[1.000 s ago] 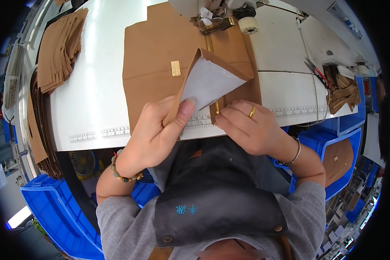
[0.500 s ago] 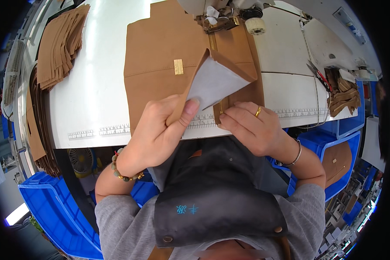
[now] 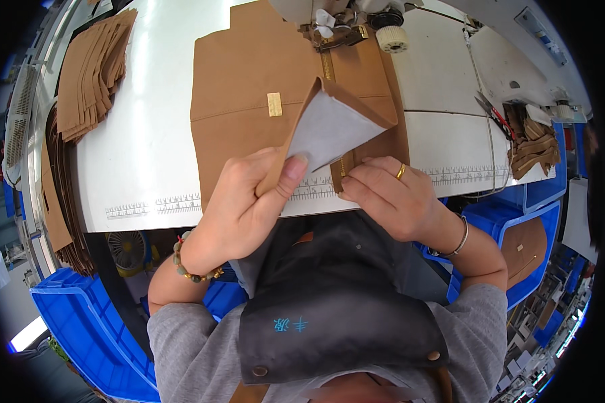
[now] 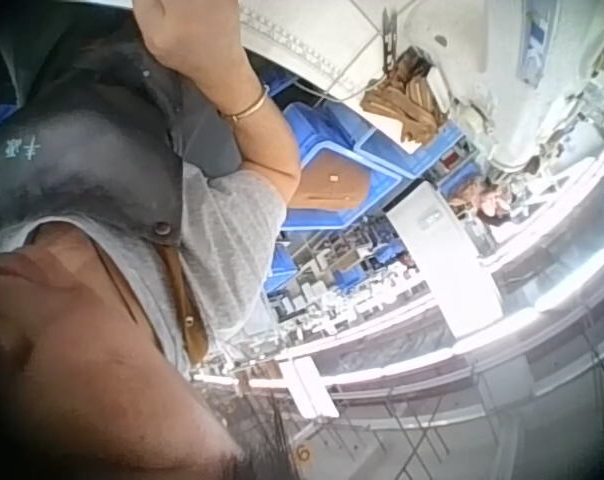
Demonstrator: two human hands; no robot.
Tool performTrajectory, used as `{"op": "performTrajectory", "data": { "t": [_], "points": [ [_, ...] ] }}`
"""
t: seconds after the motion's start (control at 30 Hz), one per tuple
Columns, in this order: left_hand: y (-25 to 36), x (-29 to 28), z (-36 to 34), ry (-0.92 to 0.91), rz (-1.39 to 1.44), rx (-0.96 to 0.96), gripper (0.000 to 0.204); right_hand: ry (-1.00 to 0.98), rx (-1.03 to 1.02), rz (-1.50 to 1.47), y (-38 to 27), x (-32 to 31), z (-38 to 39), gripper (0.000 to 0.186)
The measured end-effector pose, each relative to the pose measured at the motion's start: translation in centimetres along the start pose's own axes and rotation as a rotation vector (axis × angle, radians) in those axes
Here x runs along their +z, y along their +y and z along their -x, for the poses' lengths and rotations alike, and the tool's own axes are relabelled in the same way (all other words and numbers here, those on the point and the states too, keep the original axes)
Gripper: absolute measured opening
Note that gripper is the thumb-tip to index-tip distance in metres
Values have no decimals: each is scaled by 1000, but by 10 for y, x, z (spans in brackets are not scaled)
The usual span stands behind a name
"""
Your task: Sewing a metal zipper into a piece of brown leather using an industrial sewing machine.
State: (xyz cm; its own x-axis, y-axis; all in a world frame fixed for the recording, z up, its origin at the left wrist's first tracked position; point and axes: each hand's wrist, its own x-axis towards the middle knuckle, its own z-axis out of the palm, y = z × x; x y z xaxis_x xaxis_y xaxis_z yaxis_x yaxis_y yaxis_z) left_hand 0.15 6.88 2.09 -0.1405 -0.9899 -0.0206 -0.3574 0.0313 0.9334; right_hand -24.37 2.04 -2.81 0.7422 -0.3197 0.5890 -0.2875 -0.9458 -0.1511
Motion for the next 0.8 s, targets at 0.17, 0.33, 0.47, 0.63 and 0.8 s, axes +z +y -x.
{"op": "performTrajectory", "data": {
  "t": [0.17, 0.33, 0.47, 0.63, 0.8],
  "points": [
    [1, 0, 0, -8, -4, -6, 40, -55, 29, -92, 3, -7, -3, 28],
    [3, -1, 0, -13, -3, -18, 38, -221, 89, -110, 8, -23, -6, 32],
    [5, -1, 0, -21, -16, -23, 35, -220, -40, -46, 13, -25, -11, 31],
    [5, 1, 1, -20, 18, -11, 29, -196, -95, -18, 11, -20, -10, 33],
    [7, 0, 1, -28, 24, -1, 27, -129, -113, 7, 12, -16, -5, 23]
  ]
}}
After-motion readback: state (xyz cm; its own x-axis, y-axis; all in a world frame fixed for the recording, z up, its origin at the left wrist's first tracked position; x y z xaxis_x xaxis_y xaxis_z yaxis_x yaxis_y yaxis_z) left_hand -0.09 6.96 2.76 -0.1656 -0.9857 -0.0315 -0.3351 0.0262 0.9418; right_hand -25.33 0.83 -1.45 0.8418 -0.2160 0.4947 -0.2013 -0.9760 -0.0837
